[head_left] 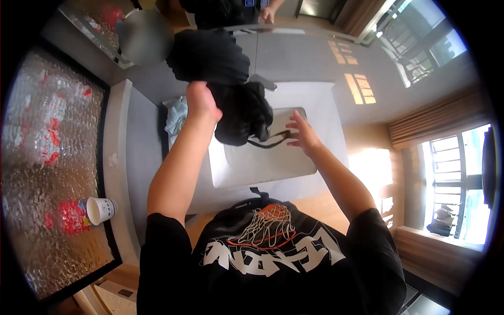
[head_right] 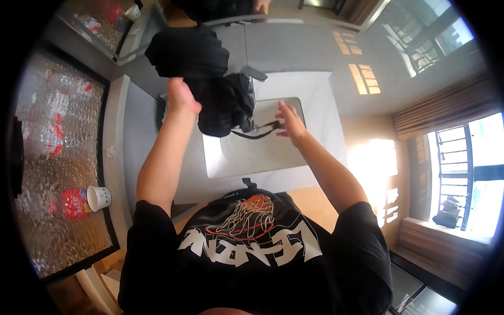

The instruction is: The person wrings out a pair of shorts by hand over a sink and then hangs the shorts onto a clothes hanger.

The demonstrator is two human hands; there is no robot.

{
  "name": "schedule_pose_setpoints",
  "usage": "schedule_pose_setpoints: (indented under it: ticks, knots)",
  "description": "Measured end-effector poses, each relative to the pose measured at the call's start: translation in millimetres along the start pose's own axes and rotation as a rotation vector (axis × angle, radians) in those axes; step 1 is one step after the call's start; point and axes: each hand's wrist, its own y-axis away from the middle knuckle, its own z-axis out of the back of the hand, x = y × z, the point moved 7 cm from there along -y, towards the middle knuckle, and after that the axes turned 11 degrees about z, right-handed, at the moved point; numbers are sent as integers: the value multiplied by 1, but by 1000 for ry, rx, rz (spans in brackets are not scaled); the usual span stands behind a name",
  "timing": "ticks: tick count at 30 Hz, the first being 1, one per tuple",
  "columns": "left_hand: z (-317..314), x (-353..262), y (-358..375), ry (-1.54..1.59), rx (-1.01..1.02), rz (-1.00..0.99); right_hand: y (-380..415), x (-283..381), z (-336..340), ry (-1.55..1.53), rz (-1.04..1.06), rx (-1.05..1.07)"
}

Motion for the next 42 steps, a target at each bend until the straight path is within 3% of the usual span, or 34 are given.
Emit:
schedule_pose_setpoints:
  ticks: [3,7,9,10,12,14,15,18,20,22,24,27,30,32,34,37,39,41,42]
  knots:
    - [-5,-23,7,-218,75,-157,21,76,16,204,295,-13]
    - [-48,-49,33,-806,195,-408,87,212,-47,731,1190,65]
    - [-79,-54,52,-1030,292,-490,117,254,-86,857,1392,46]
    - [-92,-56,65,-1144,335,-533,115,267,-96,889,1390,20]
    - [-113,-58,88,-1189,405,-642,109,284,-102,701,1410,185]
    - [-123,-67,98,-1151,441,-574,110,288,-97,790,1156,250]
    - [-126,-72,103,-1226,415,-601,113,290,-91,832,1022,284]
    - [-126,-84,115,-1506,319,-682,140,311,-68,1162,877,207]
    - [-125,-89,121,-1767,236,-758,144,309,-43,1119,676,292]
    - [-127,-89,122,-1842,344,-1066,138,284,-22,1237,564,367]
    - [-137,-92,133,-1831,390,-1315,144,255,-23,935,586,499]
    - [-153,-101,143,-1784,408,-1459,161,230,-37,516,654,568]
    - [-165,-113,155,-1718,481,-1556,170,204,-50,-25,728,972]
    - [-178,-119,176,-1628,575,-1728,168,190,-64,-326,506,1112]
    - [-190,-123,196,-1614,669,-1825,154,190,-73,-487,281,1112]
    - [-208,-128,218,-1560,740,-2036,142,210,-108,-328,458,1005]
    - [-218,-133,232,-1527,733,-2133,142,229,-141,292,672,922]
    - [-225,-142,236,-1520,714,-2202,165,251,-160,72,639,941]
    - [-227,-148,237,-1514,700,-2240,183,261,-166,-451,480,987]
